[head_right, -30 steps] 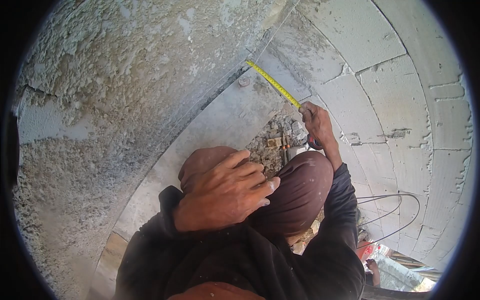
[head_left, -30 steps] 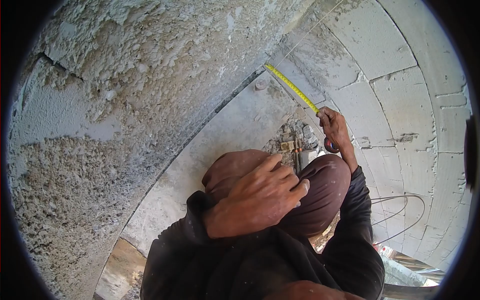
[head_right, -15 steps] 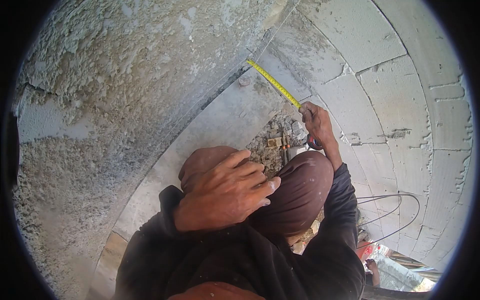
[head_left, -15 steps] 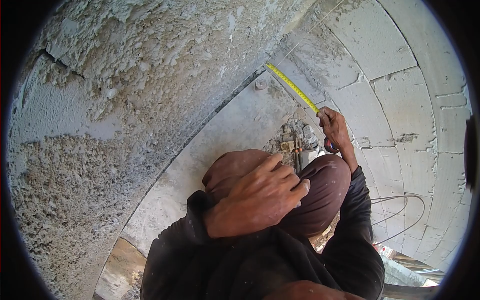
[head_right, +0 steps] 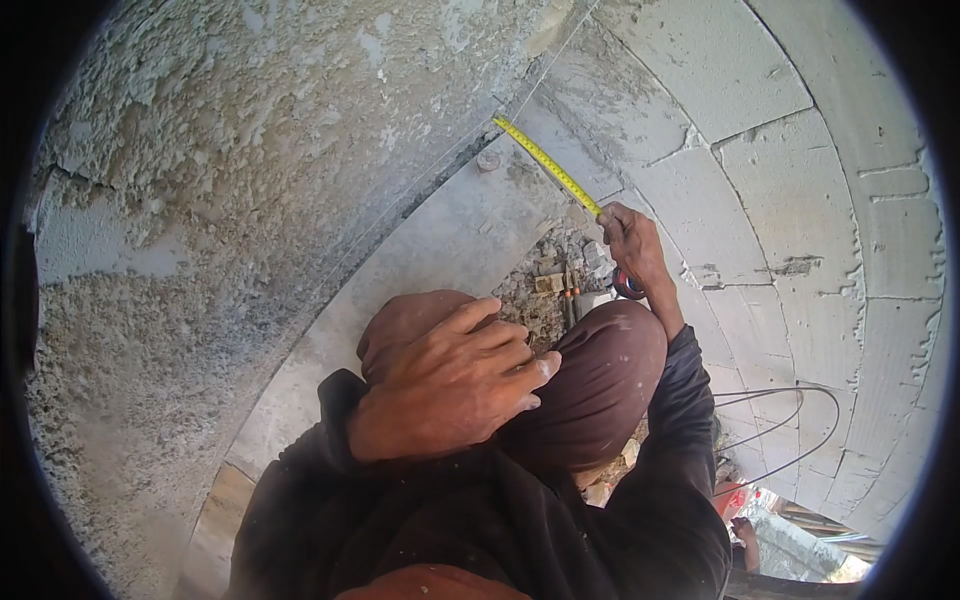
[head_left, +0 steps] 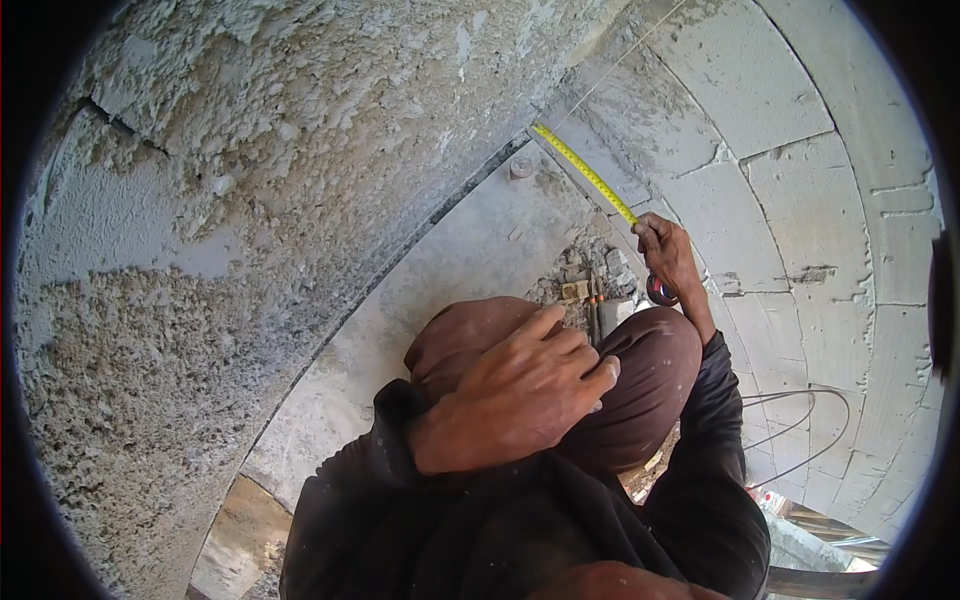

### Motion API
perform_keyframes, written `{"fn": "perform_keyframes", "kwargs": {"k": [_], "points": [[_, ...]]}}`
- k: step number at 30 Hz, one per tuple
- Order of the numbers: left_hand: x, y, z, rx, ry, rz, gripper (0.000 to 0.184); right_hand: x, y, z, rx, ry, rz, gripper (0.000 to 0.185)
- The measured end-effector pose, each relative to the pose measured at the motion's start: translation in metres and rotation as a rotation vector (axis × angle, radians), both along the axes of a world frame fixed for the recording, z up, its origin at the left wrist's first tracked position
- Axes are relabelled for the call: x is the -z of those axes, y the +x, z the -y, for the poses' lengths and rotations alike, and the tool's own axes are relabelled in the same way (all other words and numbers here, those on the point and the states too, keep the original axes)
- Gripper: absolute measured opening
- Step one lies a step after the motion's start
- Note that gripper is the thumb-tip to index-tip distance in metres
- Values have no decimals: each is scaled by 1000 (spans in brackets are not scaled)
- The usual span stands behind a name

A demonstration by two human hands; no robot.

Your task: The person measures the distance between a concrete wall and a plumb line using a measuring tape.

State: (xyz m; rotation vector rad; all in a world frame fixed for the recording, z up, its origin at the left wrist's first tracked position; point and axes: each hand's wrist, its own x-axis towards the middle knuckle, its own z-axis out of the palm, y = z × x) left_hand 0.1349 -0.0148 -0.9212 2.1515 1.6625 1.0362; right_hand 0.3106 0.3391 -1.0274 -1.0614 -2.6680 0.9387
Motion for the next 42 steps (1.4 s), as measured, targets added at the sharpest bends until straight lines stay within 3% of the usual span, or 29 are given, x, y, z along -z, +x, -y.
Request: {"fn": "perform_keyframes", "kwargs": {"k": [2, 17, 42], "points": [[0, 0, 0, 0, 0, 3, 39, 1, 0, 0, -23, 13, -15, 25], [0, 1, 1, 5, -13, -9, 41, 0, -3, 4, 47, -128, 0, 29], [5, 1, 0, 19, 0, -4, 41, -9, -6, 11, 50, -189, 3, 27]]}}
